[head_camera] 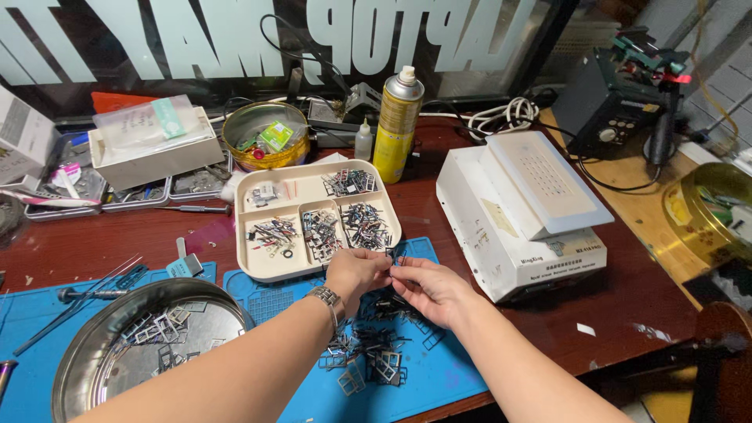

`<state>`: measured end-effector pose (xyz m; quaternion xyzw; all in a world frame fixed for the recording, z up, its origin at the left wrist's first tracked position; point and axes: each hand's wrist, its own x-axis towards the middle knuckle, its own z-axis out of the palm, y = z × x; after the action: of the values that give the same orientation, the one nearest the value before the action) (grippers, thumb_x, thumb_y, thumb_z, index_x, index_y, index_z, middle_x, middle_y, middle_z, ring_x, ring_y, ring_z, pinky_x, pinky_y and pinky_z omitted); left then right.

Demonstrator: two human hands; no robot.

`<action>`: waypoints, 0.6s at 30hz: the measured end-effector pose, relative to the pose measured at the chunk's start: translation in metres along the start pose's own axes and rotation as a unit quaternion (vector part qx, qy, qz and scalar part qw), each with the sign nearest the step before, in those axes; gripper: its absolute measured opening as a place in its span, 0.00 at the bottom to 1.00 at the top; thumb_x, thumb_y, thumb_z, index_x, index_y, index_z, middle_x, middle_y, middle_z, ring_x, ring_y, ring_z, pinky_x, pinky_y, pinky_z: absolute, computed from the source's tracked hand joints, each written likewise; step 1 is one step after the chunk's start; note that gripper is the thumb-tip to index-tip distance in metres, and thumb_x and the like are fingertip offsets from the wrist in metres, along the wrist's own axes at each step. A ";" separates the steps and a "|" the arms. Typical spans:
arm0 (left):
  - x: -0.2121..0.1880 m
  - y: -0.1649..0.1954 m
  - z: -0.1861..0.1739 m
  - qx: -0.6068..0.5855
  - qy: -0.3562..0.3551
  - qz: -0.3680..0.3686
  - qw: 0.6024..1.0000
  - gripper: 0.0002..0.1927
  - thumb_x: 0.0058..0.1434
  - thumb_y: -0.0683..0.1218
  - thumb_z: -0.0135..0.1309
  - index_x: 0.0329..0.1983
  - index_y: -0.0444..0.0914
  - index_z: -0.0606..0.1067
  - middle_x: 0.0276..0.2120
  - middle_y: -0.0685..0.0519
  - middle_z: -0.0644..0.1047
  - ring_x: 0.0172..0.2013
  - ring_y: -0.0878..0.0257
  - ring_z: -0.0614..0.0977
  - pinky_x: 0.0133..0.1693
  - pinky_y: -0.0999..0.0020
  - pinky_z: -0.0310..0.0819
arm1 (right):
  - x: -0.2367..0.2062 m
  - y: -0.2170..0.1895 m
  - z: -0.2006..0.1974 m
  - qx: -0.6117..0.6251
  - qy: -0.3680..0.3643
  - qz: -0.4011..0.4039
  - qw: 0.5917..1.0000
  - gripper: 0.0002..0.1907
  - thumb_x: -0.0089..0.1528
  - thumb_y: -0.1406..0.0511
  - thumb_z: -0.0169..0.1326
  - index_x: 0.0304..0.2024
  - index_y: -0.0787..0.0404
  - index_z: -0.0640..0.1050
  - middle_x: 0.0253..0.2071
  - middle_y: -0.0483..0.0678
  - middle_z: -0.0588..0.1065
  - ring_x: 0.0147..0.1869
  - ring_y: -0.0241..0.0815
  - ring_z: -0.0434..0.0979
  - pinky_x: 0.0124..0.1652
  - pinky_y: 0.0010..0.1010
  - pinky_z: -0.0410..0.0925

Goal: The person repeatedly picks up small metal frames and electronic components from a blue cutting mat and a metal bowl, then places them into a compartmentalized tray. The person handles the items one at a time, sorting them into different sections of the tray.

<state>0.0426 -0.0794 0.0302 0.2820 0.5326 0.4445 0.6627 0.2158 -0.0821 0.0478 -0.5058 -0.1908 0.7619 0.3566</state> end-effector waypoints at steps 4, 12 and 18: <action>0.003 0.013 0.001 -0.014 0.038 -0.012 0.999 0.06 0.56 0.37 0.63 0.36 0.29 0.79 0.31 0.48 0.82 0.29 0.62 0.84 0.35 0.72 0.83 | 0.009 -0.017 0.007 -0.034 -0.022 0.016 0.999 0.13 0.61 0.74 0.58 0.49 0.64 0.77 0.42 0.49 0.77 0.42 0.36 0.78 0.42 0.21 0.74; 0.015 0.030 0.000 0.003 0.110 -0.004 0.994 0.05 0.57 0.36 0.62 0.35 0.29 0.78 0.30 0.46 0.81 0.28 0.61 0.84 0.34 0.70 0.84 | 0.029 -0.038 0.023 -0.094 -0.053 0.021 0.994 0.15 0.61 0.73 0.58 0.51 0.64 0.76 0.43 0.50 0.77 0.43 0.37 0.77 0.42 0.22 0.74; 0.027 0.042 -0.018 -0.040 0.113 0.045 0.992 0.05 0.57 0.35 0.62 0.35 0.28 0.78 0.30 0.48 0.81 0.28 0.61 0.83 0.35 0.71 0.83 | 0.052 -0.042 0.037 -0.030 -0.086 -0.006 0.996 0.20 0.59 0.76 0.57 0.55 0.68 0.73 0.47 0.53 0.76 0.49 0.42 0.80 0.49 0.25 0.77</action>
<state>0.0146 -0.0384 0.0482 0.2272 0.5722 0.5241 0.5885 0.1853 -0.0132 0.0577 -0.4473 -0.2466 0.7945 0.3285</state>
